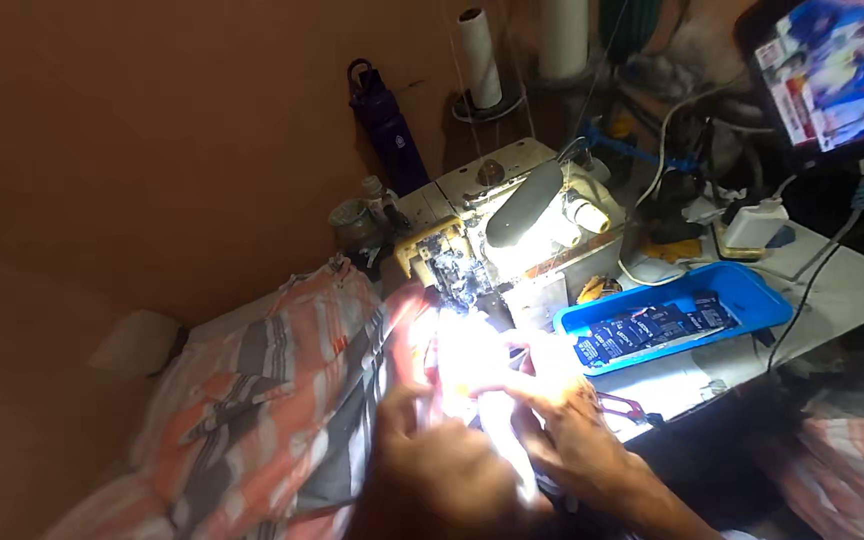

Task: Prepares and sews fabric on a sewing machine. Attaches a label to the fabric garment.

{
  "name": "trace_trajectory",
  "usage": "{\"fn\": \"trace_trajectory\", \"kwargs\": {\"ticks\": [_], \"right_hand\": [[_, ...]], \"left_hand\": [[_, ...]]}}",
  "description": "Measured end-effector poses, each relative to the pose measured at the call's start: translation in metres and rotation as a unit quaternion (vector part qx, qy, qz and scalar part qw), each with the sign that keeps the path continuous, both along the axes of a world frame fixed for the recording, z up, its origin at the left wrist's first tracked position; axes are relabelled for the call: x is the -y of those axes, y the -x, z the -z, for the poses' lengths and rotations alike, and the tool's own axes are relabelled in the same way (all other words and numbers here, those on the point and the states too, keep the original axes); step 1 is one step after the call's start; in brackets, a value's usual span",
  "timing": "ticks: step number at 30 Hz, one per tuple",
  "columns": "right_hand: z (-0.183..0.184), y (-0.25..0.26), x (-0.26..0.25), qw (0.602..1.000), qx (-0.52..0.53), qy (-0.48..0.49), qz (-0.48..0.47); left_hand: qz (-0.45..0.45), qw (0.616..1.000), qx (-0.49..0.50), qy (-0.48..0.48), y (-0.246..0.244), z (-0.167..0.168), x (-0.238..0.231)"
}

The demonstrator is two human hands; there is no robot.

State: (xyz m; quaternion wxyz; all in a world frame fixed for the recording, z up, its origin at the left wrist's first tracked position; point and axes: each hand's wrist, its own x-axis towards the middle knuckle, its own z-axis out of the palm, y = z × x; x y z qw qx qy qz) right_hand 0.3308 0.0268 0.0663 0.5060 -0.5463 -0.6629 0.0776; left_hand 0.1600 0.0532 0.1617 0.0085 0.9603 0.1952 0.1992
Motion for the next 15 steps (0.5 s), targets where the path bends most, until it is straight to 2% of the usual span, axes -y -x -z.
{"fn": "trace_trajectory", "kwargs": {"ticks": [2,4,7,11,15], "right_hand": [[-0.019,-0.009,0.01,0.987,-0.006,-0.024,-0.159],[-0.024,-0.019,0.008,0.955,-0.027,-0.019,-0.294],[-0.014,-0.026,0.002,0.952,-0.024,-0.006,-0.305],[-0.022,-0.032,0.006,0.93,-0.132,-0.025,-0.341],[-0.022,-0.046,0.001,0.856,-0.288,0.011,-0.429]], "left_hand": [[0.036,0.998,-0.035,0.028,-0.007,-0.018,0.017],[0.017,1.0,-0.011,0.006,0.002,-0.022,0.005],[-0.003,0.998,0.047,0.029,0.024,-0.023,-0.016],[-0.034,0.984,0.157,0.075,0.041,-0.01,-0.025],[-0.046,0.973,0.198,0.113,0.049,-0.001,-0.021]]}}
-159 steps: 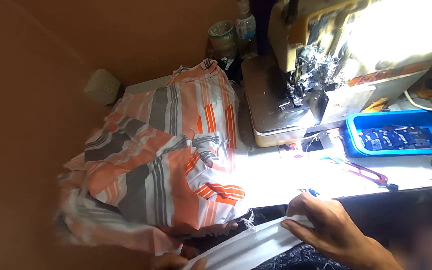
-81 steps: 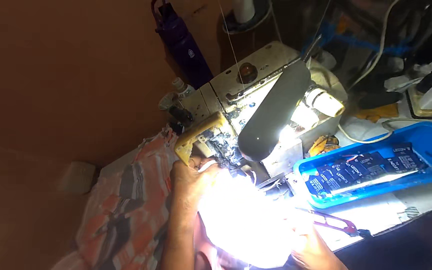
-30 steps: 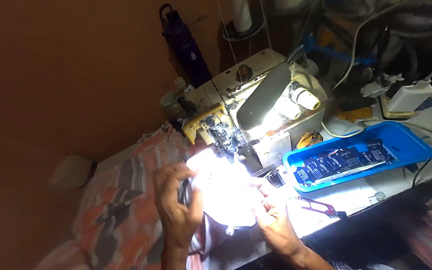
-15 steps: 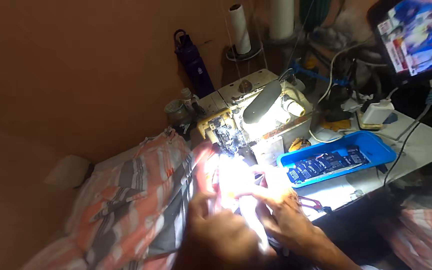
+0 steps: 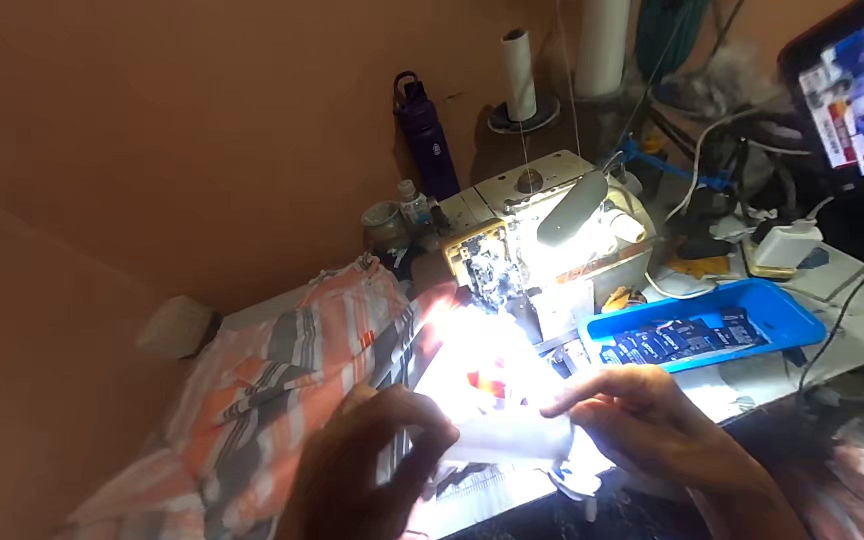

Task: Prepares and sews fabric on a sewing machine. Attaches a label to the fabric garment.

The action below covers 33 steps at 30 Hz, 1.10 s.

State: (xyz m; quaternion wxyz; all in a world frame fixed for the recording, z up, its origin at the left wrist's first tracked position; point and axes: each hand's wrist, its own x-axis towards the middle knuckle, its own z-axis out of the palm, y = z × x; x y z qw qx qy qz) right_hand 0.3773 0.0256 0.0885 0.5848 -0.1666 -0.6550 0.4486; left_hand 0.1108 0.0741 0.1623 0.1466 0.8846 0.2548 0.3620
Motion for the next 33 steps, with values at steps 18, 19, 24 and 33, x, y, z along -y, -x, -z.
{"fn": "trace_trajectory", "kwargs": {"ticks": [18,19,24,33], "right_hand": [[-0.001,0.019,0.015,0.975,0.154,-0.102,0.125],[0.004,0.018,0.015,0.965,0.178,-0.106,0.163],[0.013,0.018,0.018,0.942,0.215,-0.107,0.233],[0.012,0.033,0.032,0.902,0.294,-0.1,0.3]], "left_hand": [[0.139,0.983,-0.009,0.119,-0.003,0.03,0.0],[0.079,0.994,-0.024,0.079,0.0,0.037,-0.001],[-0.02,0.999,-0.044,0.001,0.009,0.041,0.008],[-0.017,0.999,-0.037,-0.003,0.001,0.023,0.032]]}}
